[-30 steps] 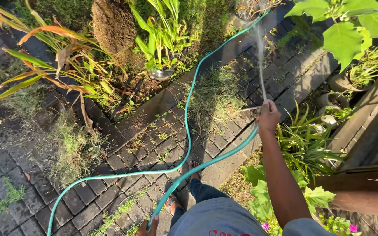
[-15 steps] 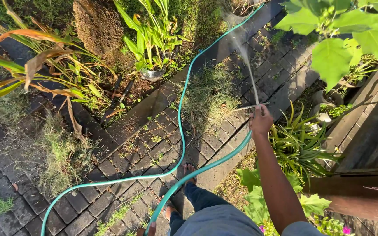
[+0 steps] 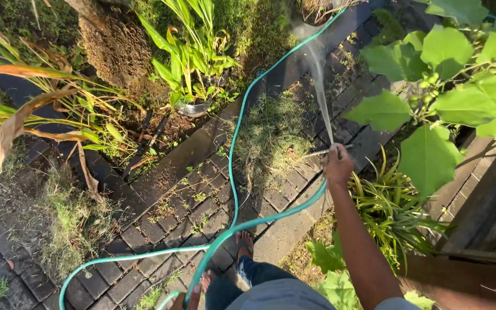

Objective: Watering various potted and garden plants with a hose.

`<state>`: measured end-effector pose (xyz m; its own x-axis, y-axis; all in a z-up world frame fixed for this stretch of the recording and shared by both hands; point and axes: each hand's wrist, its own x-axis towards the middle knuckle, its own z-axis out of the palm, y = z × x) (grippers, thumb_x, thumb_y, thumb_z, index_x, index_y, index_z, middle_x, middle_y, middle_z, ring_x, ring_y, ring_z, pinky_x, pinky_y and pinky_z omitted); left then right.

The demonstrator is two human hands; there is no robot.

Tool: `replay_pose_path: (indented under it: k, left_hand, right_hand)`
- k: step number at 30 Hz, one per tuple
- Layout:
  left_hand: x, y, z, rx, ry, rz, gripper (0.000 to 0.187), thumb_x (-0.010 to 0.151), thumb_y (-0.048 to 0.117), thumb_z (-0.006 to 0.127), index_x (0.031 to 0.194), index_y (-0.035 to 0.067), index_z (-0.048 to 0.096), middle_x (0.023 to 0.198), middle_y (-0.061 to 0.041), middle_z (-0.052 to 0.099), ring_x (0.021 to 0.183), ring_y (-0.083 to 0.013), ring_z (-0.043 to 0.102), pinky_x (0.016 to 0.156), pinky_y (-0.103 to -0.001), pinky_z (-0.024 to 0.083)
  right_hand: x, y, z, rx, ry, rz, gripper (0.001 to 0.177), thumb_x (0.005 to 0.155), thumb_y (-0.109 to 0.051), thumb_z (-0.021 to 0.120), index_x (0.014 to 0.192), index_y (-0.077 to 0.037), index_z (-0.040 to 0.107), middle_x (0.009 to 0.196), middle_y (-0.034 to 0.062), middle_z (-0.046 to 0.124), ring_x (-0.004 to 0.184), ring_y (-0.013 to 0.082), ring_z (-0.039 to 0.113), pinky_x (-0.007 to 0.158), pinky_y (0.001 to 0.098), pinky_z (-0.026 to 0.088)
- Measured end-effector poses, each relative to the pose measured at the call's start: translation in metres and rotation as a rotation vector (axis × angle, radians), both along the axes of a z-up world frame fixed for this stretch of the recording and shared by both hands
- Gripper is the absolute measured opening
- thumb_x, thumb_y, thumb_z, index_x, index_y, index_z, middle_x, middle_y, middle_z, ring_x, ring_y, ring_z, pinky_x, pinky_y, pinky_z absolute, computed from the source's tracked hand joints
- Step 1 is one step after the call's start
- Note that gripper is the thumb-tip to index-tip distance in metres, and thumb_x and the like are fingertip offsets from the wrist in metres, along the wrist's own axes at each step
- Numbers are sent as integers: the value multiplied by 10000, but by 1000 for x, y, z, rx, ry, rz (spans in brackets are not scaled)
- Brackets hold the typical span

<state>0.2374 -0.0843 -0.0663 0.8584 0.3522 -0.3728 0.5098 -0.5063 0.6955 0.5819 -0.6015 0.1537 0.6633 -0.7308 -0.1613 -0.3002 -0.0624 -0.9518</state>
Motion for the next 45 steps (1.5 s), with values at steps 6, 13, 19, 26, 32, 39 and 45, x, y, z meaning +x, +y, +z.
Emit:
replay_pose_path:
  k: [6, 13, 19, 26, 32, 39, 45]
  left_hand:
    - [68, 11, 39, 78, 230, 1, 635, 789, 681, 649, 702, 54, 698, 468, -119, 541, 443, -241, 564, 523, -390, 475]
    - [170, 46, 23, 74, 193, -59, 632, 817, 660, 665, 799, 33, 744, 527, -142, 564, 503, -225, 578, 559, -381, 493]
    - [304, 75, 11, 44, 74, -154, 590, 784, 625, 669, 990, 84, 787, 604, -156, 680, 564, -215, 679, 616, -376, 542]
    - [466, 101, 122, 6, 442, -272, 641, 859, 667, 661, 1052, 59, 727, 730, -227, 690, 710, -340, 722, 679, -444, 602]
    - [518, 117, 173, 100, 197, -359, 712, 765, 738, 645, 1094, 109, 706, 712, -197, 682, 733, -403, 682, 690, -499, 522]
    - [549, 114, 191, -5, 238, -419, 619, 798, 678, 620, 895, 77, 735, 597, -171, 630, 582, -296, 669, 601, -444, 517]
    - [552, 118, 167, 9, 248, -474, 638, 817, 663, 645, 910, 37, 723, 551, -151, 573, 537, -267, 627, 575, -439, 487]
  right_hand:
    - [41, -5, 2, 16, -1, 28, 209, 1028, -221, 622, 1176, -92, 693, 659, 8, 593, 404, 77, 478, 341, 282, 357]
    - [92, 2, -4, 22, -48, -58, 220, 1038, -251, 614, 1180, -99, 685, 684, 6, 610, 405, 79, 458, 349, 282, 356]
    - [161, 10, -7, 74, -139, -203, 193, 1024, -244, 633, 1140, -99, 687, 690, 7, 613, 421, 68, 476, 349, 274, 342]
    - [246, 43, 21, 37, -242, -237, 205, 1024, -258, 660, 1139, -90, 683, 683, -2, 590, 431, 71, 466, 361, 258, 340]
    - [289, 66, 42, 42, -328, -170, 253, 1058, -316, 659, 1164, -87, 667, 692, 0, 575, 452, 60, 461, 373, 246, 343]
    - [361, 89, 81, 48, -252, -227, 223, 1027, -324, 642, 1139, -133, 674, 667, -13, 585, 401, 61, 457, 321, 260, 327]
    - [399, 113, 115, -38, -218, -136, 193, 1046, -289, 635, 1108, -115, 691, 648, -7, 590, 402, 59, 454, 332, 260, 324]
